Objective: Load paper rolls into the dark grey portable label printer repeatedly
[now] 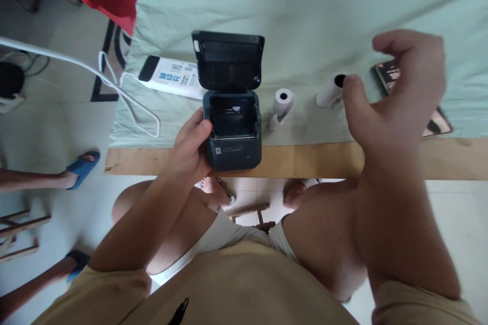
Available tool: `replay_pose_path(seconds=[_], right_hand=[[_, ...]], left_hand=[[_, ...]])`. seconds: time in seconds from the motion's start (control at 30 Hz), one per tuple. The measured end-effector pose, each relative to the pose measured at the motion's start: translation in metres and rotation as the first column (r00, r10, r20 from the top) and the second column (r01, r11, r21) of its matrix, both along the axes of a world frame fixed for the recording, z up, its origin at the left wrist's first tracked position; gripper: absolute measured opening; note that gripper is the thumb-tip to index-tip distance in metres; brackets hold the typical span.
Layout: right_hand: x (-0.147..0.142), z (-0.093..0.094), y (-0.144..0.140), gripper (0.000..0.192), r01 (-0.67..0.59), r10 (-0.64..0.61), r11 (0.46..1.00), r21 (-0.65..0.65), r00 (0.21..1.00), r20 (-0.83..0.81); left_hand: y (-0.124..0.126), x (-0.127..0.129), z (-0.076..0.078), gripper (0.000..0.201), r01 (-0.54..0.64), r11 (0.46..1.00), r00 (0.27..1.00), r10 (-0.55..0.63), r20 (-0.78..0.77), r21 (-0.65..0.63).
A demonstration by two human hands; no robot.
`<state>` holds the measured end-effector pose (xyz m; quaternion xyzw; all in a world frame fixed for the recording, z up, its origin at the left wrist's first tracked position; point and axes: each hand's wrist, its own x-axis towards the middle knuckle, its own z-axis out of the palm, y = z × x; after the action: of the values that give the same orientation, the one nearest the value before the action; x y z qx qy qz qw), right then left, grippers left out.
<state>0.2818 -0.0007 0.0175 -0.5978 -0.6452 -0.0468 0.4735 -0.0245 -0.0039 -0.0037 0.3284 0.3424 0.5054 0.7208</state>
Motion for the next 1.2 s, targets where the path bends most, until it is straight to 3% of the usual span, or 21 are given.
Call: replay_pose_path(seconds=[0.1,0.2,0.27,0.4,0.5,0.57,0.63,0.67,0.7,0.87,1.03,1.13,1.2], right_hand=[[0.021,-0.022,0.01,0.049,0.103,-0.054,0.981,-0.161,0.958,0.281],[0.028,-0.043,0.018,0.044,0.167,-0.099,0.963,-0.21,0.948,0.301],[0.028,-0.048,0.022,0.041,0.123,-0.072,0.972,-0.198,0.966,0.247],[0.017,-0.033,0.019,0.041,0.035,-0.028,0.989,-0.144,0.998,0.051],[-0.009,-0.004,0.006,0.058,-0.001,0.005,0.998,0.064,0.998,-0.063],[-0.037,0.013,-0.005,0.064,-0.126,0.14,0.982,0.14,0.986,-0.089],[-0.068,0.023,-0.014,0.056,-0.289,0.307,0.945,0.153,0.945,-0.115],[-0.082,0.025,-0.016,0.049,-0.389,0.399,0.915,0.103,0.912,-0.098],[-0.095,0.024,-0.017,0.042,-0.412,0.414,0.91,0.034,0.907,-0.076],[-0.123,0.012,-0.002,0.014,-0.399,0.4,0.915,-0.055,0.885,0.238],[-0.122,0.012,0.0,0.014,-0.42,0.411,0.908,-0.009,0.883,0.228],[-0.123,0.013,-0.009,0.012,-0.485,0.465,0.873,0.048,0.859,0.215],[-0.123,0.01,-0.016,0.005,-0.529,0.512,0.849,0.004,0.823,0.245]], left_hand=[[0.0,0.0,0.0,0.048,0.007,1.0,1.0,-0.007,0.009,-0.015],[0.0,0.0,0.0,0.048,0.017,1.0,1.0,-0.017,0.009,-0.009],[0.001,0.0,0.0,0.047,0.02,1.0,1.0,-0.02,-0.003,-0.002],[0.001,0.0,0.001,0.048,0.011,1.0,1.0,-0.011,-0.014,-0.006],[0.0,0.0,0.002,0.049,0.006,1.0,1.0,-0.006,-0.02,-0.003],[0.0,0.0,0.002,0.05,0.009,1.0,0.999,-0.009,-0.032,-0.004],[-0.001,0.0,0.003,0.05,0.008,1.0,0.999,-0.009,-0.038,-0.011],[-0.001,0.0,0.003,0.05,0.004,1.0,0.999,-0.005,-0.036,-0.013],[-0.001,0.0,0.003,0.049,-0.002,1.0,1.0,0.002,-0.031,-0.014],[-0.001,0.001,0.005,0.047,-0.003,1.0,1.0,0.003,-0.022,-0.011],[-0.001,0.002,0.006,0.044,-0.008,1.0,1.0,0.008,-0.029,-0.001],[-0.001,0.001,0.005,0.047,-0.018,1.0,0.998,0.019,-0.064,0.016],[-0.002,-0.001,0.003,0.056,0.009,0.999,0.997,-0.007,-0.083,0.032]])
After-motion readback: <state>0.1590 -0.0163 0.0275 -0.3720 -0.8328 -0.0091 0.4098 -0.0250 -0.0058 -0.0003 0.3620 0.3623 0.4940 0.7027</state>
